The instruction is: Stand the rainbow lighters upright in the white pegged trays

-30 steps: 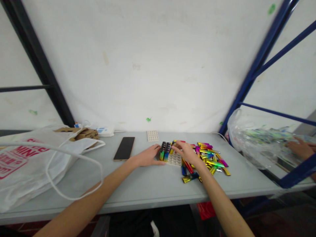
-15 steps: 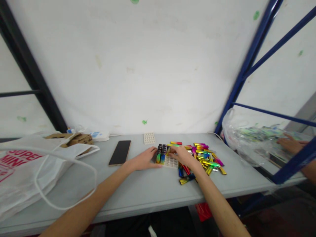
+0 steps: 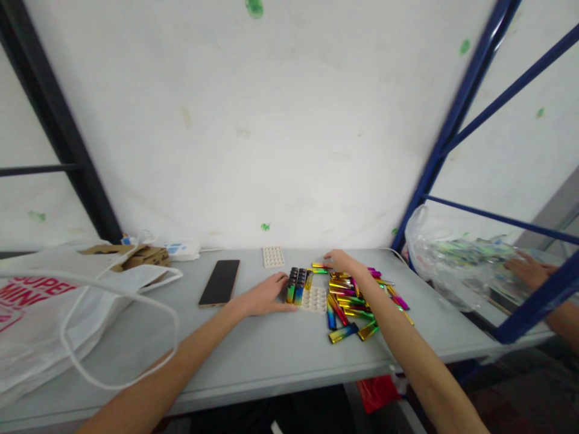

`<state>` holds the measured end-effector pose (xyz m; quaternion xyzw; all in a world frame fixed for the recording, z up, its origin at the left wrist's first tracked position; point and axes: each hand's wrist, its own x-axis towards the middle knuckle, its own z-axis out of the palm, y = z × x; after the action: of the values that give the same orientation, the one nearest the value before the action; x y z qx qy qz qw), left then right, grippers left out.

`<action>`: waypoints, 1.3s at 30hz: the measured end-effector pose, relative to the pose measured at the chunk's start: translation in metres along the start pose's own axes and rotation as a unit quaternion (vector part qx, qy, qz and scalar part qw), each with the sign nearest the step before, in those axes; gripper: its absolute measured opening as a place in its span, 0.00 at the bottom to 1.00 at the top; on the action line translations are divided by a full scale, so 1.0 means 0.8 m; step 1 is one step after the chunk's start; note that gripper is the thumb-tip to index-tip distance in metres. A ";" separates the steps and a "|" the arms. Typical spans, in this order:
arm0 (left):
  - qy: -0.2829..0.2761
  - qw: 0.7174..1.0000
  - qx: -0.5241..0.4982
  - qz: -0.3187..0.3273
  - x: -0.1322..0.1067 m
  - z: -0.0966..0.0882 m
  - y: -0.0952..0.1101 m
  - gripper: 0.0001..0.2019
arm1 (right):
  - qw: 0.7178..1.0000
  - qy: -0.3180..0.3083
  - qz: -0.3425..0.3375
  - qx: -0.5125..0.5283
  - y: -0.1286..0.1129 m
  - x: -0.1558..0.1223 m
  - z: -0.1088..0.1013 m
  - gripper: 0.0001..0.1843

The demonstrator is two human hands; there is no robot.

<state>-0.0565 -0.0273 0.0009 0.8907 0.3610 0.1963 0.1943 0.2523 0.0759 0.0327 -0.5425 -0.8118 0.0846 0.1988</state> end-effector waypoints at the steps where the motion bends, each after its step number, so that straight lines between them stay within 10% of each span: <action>1: 0.000 1.000 0.000 0.001 0.000 0.000 0.000 0.37 | 1.000 -0.008 0.000 0.002 0.002 0.003 0.003 0.05; 9: -0.005 1.000 0.004 -0.007 0.001 0.000 0.002 0.37 | 0.989 0.071 0.010 0.131 0.019 -0.035 -0.010 0.09; 16: 0.000 1.000 -0.003 0.001 -0.001 -0.002 0.000 0.37 | 0.820 0.176 0.042 0.544 -0.024 -0.095 -0.041 0.25; 19: -0.003 1.000 0.000 -0.003 -0.001 -0.003 0.002 0.37 | 0.788 0.152 0.047 0.595 -0.052 -0.111 -0.036 0.26; 27: -0.011 1.000 0.002 -0.009 0.000 -0.005 0.006 0.38 | 0.823 0.096 0.042 0.558 -0.083 -0.106 -0.001 0.26; 32: -0.014 1.000 0.005 -0.012 0.000 -0.005 0.006 0.38 | 0.920 0.195 0.044 0.337 -0.081 -0.101 0.015 0.28; 39: -0.015 1.000 0.009 -0.007 0.001 -0.003 0.003 0.39 | 0.942 0.231 0.080 0.231 -0.070 -0.101 0.019 0.21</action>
<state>-0.0563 -0.0278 0.0042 0.8927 0.3664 0.1784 0.1926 0.2254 -0.0192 0.0196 -0.5493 -0.6558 0.1572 0.4935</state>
